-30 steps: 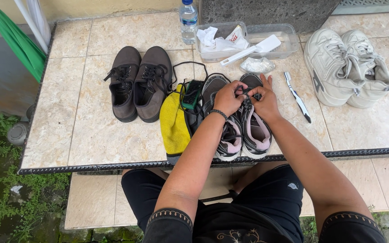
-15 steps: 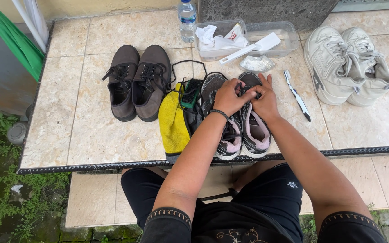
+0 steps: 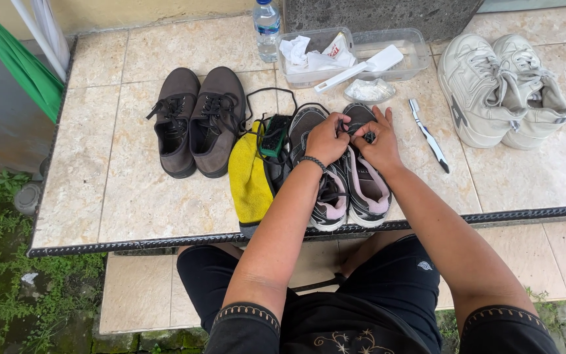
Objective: The person is untying the laces of a black sneaker and then cleaning the upper part of the shoe using a small white scraper and brush.
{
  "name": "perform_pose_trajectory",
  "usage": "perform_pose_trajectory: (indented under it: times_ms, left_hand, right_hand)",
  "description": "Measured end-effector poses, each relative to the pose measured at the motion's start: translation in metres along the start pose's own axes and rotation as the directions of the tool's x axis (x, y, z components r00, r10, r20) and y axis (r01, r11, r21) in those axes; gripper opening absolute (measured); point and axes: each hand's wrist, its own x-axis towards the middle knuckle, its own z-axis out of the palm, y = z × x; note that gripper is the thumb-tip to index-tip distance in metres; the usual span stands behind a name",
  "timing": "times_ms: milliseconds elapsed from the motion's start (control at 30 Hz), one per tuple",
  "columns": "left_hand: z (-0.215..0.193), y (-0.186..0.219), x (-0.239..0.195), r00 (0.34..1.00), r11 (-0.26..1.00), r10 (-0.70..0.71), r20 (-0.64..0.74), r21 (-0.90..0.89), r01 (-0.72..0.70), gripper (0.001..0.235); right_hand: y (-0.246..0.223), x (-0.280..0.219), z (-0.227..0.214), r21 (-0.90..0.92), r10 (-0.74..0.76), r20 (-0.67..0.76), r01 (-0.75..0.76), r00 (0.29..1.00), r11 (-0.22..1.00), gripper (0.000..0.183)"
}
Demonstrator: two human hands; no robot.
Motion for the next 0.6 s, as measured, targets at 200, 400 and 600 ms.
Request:
perform_pose_trajectory:
  times_ms: [200, 400, 600]
  left_hand:
    - [-0.004, 0.003, -0.004, 1.0, 0.999, 0.006, 0.004, -0.035, -0.006, 0.037]
    - [-0.005, 0.005, -0.007, 1.0, 0.997, 0.011, -0.02, -0.072, -0.012, 0.037]
    - [-0.005, 0.004, -0.006, 1.0, 0.997, 0.011, -0.023, -0.076, -0.013, 0.037]
  right_hand:
    - [0.002, 0.001, 0.0, -0.019, 0.02, -0.005, -0.02, 1.0, 1.0, 0.012]
    - [-0.009, -0.003, -0.003, 0.019, -0.028, 0.005, 0.028, 1.0, 0.999, 0.011]
    - [-0.006, -0.003, -0.001, 0.022, -0.084, 0.02, 0.083, 0.996, 0.996, 0.01]
